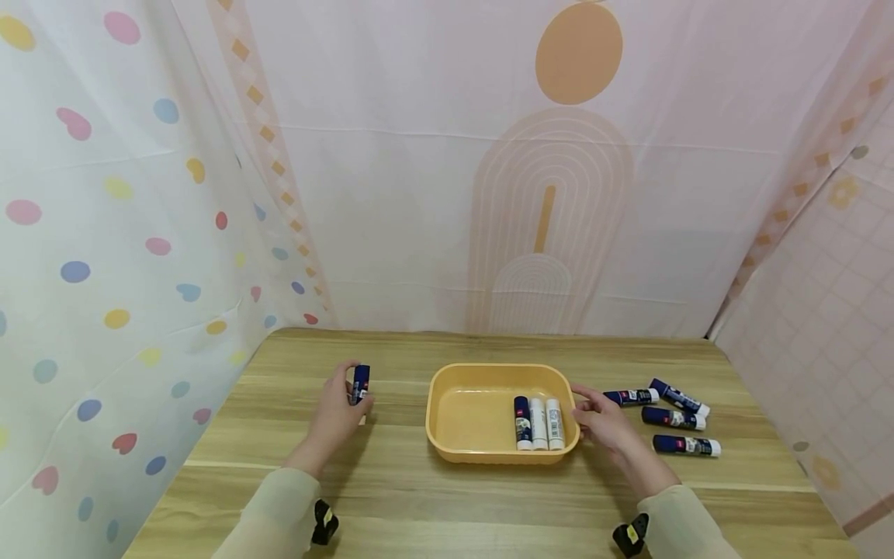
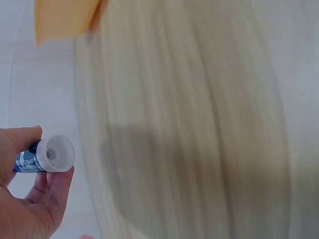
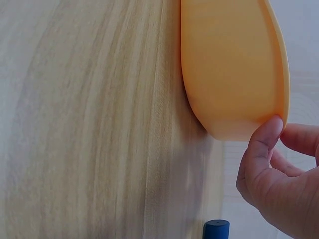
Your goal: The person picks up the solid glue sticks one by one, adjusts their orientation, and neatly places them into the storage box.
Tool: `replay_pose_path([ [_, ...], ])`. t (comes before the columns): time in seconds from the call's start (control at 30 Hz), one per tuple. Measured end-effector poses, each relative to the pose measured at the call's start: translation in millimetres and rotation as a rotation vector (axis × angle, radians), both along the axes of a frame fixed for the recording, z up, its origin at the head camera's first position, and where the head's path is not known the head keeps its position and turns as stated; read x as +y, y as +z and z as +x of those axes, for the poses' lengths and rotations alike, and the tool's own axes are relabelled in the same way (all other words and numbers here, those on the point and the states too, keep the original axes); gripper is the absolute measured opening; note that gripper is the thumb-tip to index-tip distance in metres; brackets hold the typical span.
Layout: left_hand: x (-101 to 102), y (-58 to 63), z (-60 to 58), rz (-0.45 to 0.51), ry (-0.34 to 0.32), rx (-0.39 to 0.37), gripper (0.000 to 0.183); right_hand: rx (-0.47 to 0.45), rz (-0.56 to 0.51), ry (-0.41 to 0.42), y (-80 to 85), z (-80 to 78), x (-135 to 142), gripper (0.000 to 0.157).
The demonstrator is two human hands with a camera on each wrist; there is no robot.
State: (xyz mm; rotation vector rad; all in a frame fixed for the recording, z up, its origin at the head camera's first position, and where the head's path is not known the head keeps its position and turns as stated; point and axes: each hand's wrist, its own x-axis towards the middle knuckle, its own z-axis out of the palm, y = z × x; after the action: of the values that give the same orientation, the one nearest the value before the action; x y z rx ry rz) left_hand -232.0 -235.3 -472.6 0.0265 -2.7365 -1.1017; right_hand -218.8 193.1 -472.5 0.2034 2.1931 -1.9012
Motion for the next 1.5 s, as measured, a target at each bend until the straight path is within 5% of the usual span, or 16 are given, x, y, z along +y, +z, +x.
replay_pose_path([
  [0.47, 36, 19.5, -6.5, 0.188, 0.071, -0.054, 0.069, -0.011, -0.003, 0.006, -1.5, -0.7, 0, 0.048],
  [0.7, 67, 27.5, -7.7, 0.320, 0.043, -0.121, 0.067, -0.015, -0.009, 0.003, -2.2, -2.0, 0, 0.048],
  [1.27, 143, 27.2, 0.3, 0.381, -0.104, -0.147, 0.063, -0.009, 0.001, 0.008, -2.1, -0.6, 0, 0.048],
  [1.5, 162, 22.4, 1.6, 0.339, -0.105, -0.164, 0.066, -0.012, 0.001, 0.005, -2.1, -0.3, 2, 0.048],
])
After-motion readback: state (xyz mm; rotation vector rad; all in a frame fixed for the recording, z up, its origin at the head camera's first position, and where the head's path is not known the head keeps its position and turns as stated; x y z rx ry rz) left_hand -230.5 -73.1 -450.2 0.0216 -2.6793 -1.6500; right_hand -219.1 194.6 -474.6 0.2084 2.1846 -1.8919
